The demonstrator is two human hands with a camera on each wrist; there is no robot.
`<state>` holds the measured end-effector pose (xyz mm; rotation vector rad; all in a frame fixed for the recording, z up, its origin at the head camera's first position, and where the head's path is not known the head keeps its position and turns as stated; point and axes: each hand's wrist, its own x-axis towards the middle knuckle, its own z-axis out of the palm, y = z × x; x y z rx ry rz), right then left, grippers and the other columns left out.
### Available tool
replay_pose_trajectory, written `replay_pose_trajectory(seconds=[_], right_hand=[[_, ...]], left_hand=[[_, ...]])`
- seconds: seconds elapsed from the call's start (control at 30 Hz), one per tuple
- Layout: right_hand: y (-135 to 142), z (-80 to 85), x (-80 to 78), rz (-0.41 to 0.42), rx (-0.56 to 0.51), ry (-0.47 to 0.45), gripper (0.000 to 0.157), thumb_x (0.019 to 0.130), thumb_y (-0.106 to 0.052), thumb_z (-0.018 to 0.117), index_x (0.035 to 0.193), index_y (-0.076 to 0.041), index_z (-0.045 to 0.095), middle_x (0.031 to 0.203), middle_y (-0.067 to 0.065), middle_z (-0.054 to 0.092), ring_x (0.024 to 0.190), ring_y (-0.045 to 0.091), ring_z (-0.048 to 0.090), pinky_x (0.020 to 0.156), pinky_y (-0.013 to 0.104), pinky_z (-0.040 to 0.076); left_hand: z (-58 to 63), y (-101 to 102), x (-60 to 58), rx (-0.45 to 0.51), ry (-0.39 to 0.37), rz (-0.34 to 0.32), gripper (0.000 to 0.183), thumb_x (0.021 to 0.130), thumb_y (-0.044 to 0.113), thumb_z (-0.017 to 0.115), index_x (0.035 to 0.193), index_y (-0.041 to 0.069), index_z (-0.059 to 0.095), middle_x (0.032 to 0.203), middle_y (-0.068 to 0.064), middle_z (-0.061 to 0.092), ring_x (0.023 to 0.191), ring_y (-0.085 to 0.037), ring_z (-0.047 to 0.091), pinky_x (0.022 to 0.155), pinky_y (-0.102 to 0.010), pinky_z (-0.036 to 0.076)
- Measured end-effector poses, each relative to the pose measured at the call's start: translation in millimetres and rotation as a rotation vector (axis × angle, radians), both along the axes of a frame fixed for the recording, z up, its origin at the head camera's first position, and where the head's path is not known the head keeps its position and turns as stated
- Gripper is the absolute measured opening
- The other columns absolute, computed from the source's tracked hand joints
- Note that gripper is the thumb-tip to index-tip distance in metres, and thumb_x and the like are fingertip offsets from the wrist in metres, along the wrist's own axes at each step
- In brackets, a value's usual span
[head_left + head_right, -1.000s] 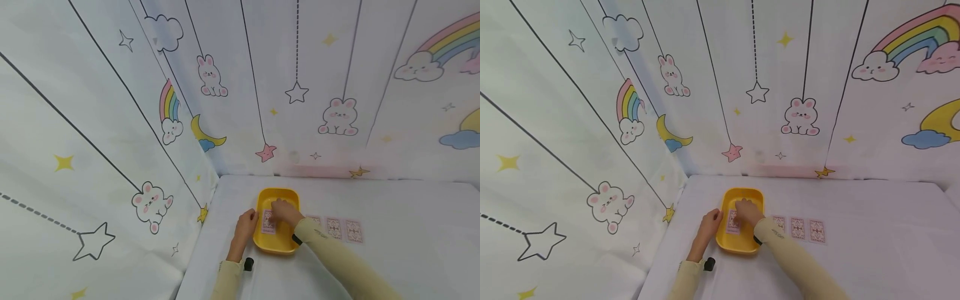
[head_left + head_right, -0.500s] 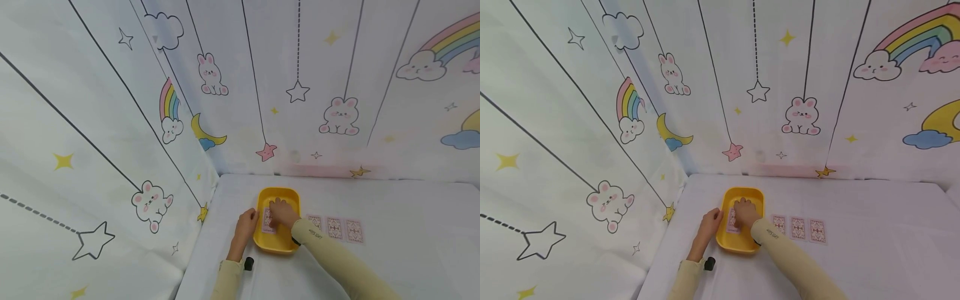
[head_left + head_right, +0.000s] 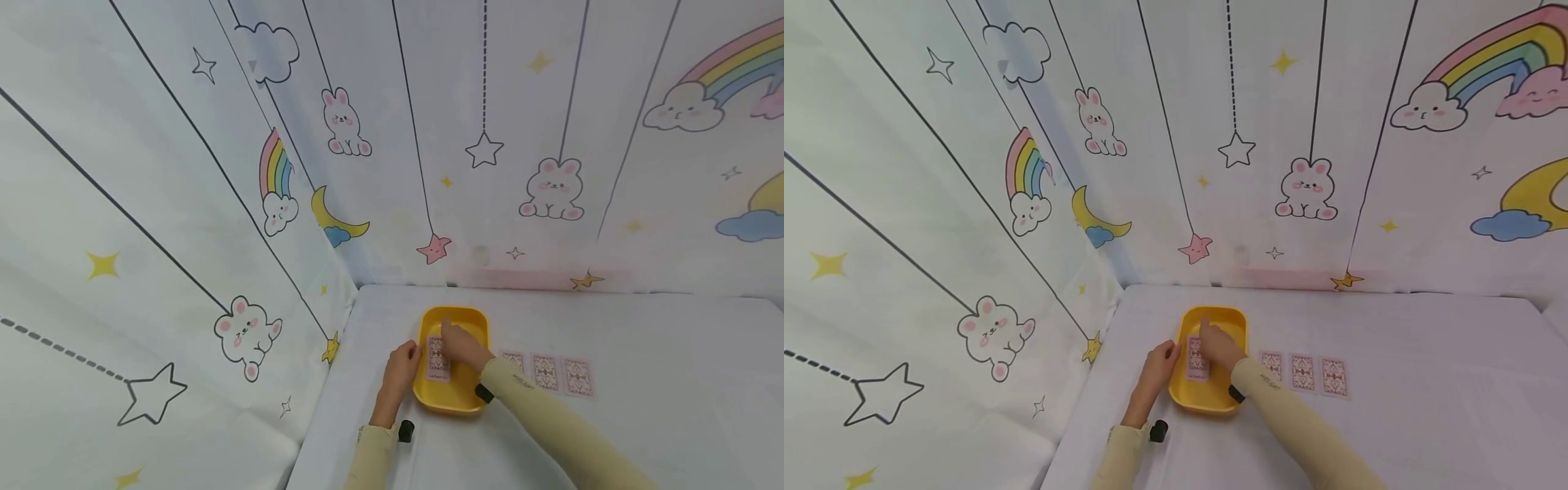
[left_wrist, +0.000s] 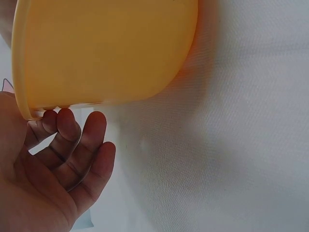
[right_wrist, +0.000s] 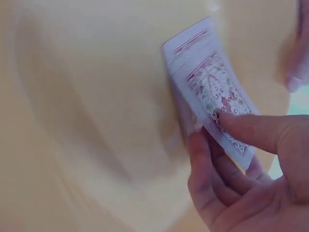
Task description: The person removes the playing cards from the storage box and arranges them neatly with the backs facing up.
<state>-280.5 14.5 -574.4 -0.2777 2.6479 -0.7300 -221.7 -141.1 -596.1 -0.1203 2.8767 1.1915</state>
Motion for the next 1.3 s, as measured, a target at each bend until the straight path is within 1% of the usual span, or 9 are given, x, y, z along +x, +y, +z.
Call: replay_pose_trajectory(seconds=[0.1, 0.17, 0.27, 0.4, 0.53, 0.7, 1.0, 1.23, 1.3], right_hand=[[3.9, 2.2, 0.6, -0.025, -0.12, -0.043, 0.053, 0.082, 0.0, 0.061, 0.125, -0.001, 0.032, 0.096, 0.013, 0.059, 0.074, 0.019, 0.054, 0.066, 0.029, 0.047], [7.3, 4.1, 2.1, -0.036, -0.157, -0.054, 0.041, 0.082, -0.001, 0.062, 0.115, -0.005, 0.038, 0.093, 0.011, 0.057, 0.075, 0.019, 0.053, 0.065, 0.028, 0.046], [13.4, 7.0, 5.6, -0.047, -0.194, -0.049, 0.035, 0.083, -0.005, 0.063, 0.111, -0.008, 0.042, 0.089, 0.009, 0.056, 0.073, 0.019, 0.053, 0.061, 0.027, 0.045], [21.9, 13.7, 11.4, -0.038, -0.245, -0.035, 0.034, 0.084, -0.007, 0.063, 0.113, -0.006, 0.045, 0.085, 0.009, 0.056, 0.07, 0.019, 0.055, 0.059, 0.028, 0.047], [30.1, 22.7, 16.9, -0.042, -0.326, -0.072, 0.032, 0.086, -0.007, 0.061, 0.115, -0.007, 0.046, 0.084, 0.01, 0.057, 0.072, 0.024, 0.06, 0.067, 0.036, 0.053], [45.2, 29.7, 21.0, -0.053, -0.407, -0.099, 0.034, 0.087, -0.008, 0.059, 0.118, -0.009, 0.046, 0.083, 0.012, 0.058, 0.071, 0.024, 0.059, 0.071, 0.041, 0.053], [77.1, 32.9, 27.4, -0.052, -0.456, -0.045, 0.039, 0.085, -0.008, 0.061, 0.121, -0.006, 0.047, 0.078, 0.012, 0.056, 0.065, 0.02, 0.058, 0.065, 0.036, 0.053], [101.9, 36.4, 34.2, -0.076, -0.483, -0.046, 0.04, 0.087, -0.01, 0.06, 0.124, -0.006, 0.045, 0.082, 0.012, 0.058, 0.07, 0.02, 0.06, 0.066, 0.032, 0.053], [109.1, 37.3, 36.0, -0.077, -0.5, -0.043, 0.04, 0.087, -0.009, 0.059, 0.124, -0.005, 0.044, 0.083, 0.014, 0.058, 0.07, 0.021, 0.06, 0.068, 0.034, 0.053]], left_hand=[[0.5, 0.5, 0.3, 0.003, -0.004, 0.003, 0.028, 0.095, 0.038, 0.045, 0.076, 0.018, 0.049, 0.063, 0.004, 0.045, 0.054, -0.009, 0.042, 0.046, -0.023, 0.034], [1.0, 0.8, 0.9, 0.002, -0.005, 0.005, 0.028, 0.095, 0.038, 0.045, 0.077, 0.018, 0.049, 0.064, 0.004, 0.045, 0.054, -0.009, 0.042, 0.046, -0.023, 0.034], [1.4, 1.2, 1.8, -0.008, 0.002, 0.005, 0.028, 0.095, 0.037, 0.045, 0.077, 0.017, 0.049, 0.064, 0.004, 0.044, 0.055, -0.009, 0.042, 0.046, -0.023, 0.034], [1.6, 2.4, 2.5, -0.015, 0.006, 0.008, 0.028, 0.095, 0.037, 0.045, 0.077, 0.016, 0.049, 0.064, 0.003, 0.044, 0.055, -0.01, 0.042, 0.047, -0.023, 0.033], [2.0, 3.0, 3.1, -0.012, 0.008, 0.02, 0.028, 0.095, 0.037, 0.046, 0.077, 0.017, 0.049, 0.064, 0.003, 0.043, 0.055, -0.01, 0.042, 0.047, -0.024, 0.033], [0.4, 3.3, 2.4, -0.019, 0.001, 0.02, 0.028, 0.095, 0.038, 0.045, 0.078, 0.017, 0.049, 0.064, 0.004, 0.044, 0.055, -0.01, 0.042, 0.047, -0.024, 0.033], [-0.8, 3.0, 0.7, -0.002, -0.019, 0.016, 0.028, 0.095, 0.039, 0.045, 0.078, 0.017, 0.05, 0.065, 0.003, 0.047, 0.056, -0.01, 0.044, 0.048, -0.024, 0.035], [-0.3, 2.6, 1.4, -0.005, -0.015, 0.004, 0.029, 0.096, 0.039, 0.043, 0.078, 0.017, 0.049, 0.065, 0.003, 0.046, 0.055, -0.01, 0.043, 0.047, -0.024, 0.035], [0.9, 3.0, 1.8, 0.001, -0.015, 0.002, 0.029, 0.096, 0.038, 0.043, 0.078, 0.016, 0.049, 0.065, 0.002, 0.046, 0.055, -0.01, 0.043, 0.047, -0.024, 0.035]])
